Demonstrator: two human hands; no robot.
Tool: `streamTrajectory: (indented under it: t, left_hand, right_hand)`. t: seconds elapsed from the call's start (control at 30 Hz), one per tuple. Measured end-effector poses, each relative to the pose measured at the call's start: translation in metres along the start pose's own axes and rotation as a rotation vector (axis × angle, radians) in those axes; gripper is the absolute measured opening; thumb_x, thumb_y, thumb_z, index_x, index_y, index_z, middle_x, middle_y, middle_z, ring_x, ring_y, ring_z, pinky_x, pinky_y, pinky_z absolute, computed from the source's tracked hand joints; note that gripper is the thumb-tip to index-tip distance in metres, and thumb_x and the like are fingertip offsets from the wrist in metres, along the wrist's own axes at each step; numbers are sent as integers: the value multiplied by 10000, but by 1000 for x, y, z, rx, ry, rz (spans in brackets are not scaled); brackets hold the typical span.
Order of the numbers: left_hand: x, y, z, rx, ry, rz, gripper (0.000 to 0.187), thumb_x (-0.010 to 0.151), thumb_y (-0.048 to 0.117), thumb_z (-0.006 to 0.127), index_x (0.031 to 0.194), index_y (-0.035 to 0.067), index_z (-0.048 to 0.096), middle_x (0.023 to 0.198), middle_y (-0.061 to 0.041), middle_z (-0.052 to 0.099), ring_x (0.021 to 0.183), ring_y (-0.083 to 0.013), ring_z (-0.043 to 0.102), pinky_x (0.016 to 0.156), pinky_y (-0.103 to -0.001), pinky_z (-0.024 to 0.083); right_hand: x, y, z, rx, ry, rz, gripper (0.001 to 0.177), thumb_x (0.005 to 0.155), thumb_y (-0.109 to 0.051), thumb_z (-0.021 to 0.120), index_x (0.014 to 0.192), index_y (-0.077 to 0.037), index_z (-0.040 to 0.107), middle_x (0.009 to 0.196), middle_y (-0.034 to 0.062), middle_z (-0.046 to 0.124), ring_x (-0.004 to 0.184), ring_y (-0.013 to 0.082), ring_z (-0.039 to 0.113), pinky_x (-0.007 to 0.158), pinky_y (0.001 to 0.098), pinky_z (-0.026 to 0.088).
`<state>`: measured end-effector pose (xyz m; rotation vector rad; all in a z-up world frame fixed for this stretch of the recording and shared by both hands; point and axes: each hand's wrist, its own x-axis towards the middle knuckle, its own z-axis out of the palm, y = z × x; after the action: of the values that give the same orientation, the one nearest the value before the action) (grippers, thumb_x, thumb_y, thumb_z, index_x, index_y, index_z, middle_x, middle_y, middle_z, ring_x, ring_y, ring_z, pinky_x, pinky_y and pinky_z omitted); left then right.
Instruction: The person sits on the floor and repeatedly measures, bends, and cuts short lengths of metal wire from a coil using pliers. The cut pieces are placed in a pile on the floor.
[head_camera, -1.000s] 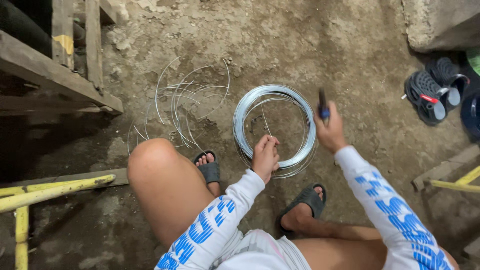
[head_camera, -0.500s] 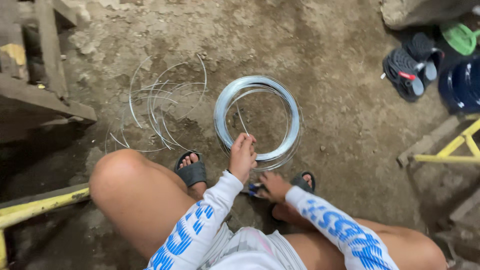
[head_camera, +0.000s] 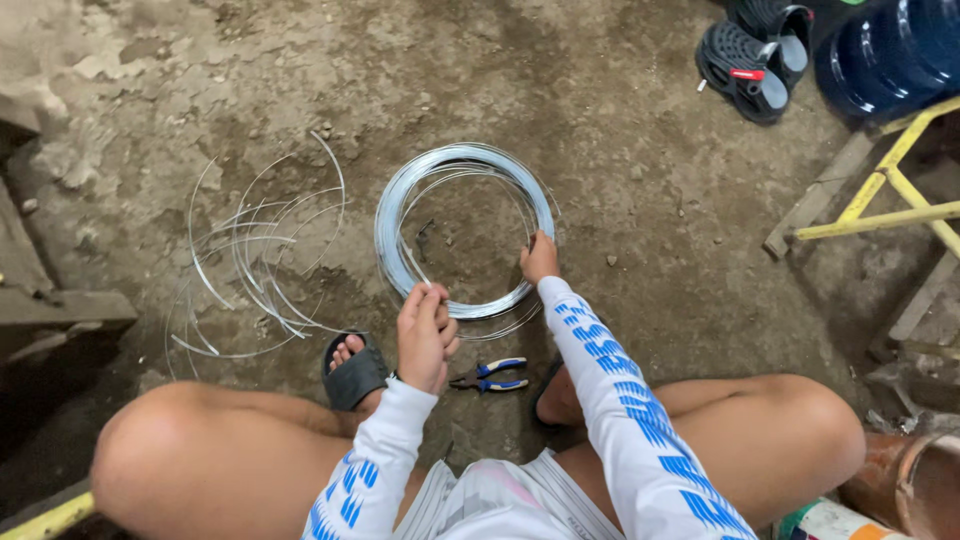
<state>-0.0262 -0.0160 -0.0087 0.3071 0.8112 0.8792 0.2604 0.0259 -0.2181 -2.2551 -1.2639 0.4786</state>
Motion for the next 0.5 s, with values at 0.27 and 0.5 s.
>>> streamTrajectory:
  t: [0.27, 0.5]
  left_hand:
    - [4, 1, -3, 61, 67, -26, 189, 1078, 221, 454, 945, 102, 513, 604, 60, 307, 427, -46, 213, 387, -258, 137]
    - [13, -3, -7, 124, 88, -39, 180, 1070, 223, 460, 944, 109, 518, 596, 61, 298, 427, -44, 216, 392, -255, 138]
  right_hand:
    - [5, 7, 12, -274, -79, 99, 311, 887, -163, 712, 1150, -64, 578, 1208, 214, 606, 1088, 439, 617, 900, 546, 507]
    - [13, 11, 20, -277, -32, 129, 225, 882, -156, 683, 1078, -85, 597, 1131, 179, 653, 1044, 436, 647, 873, 557, 521]
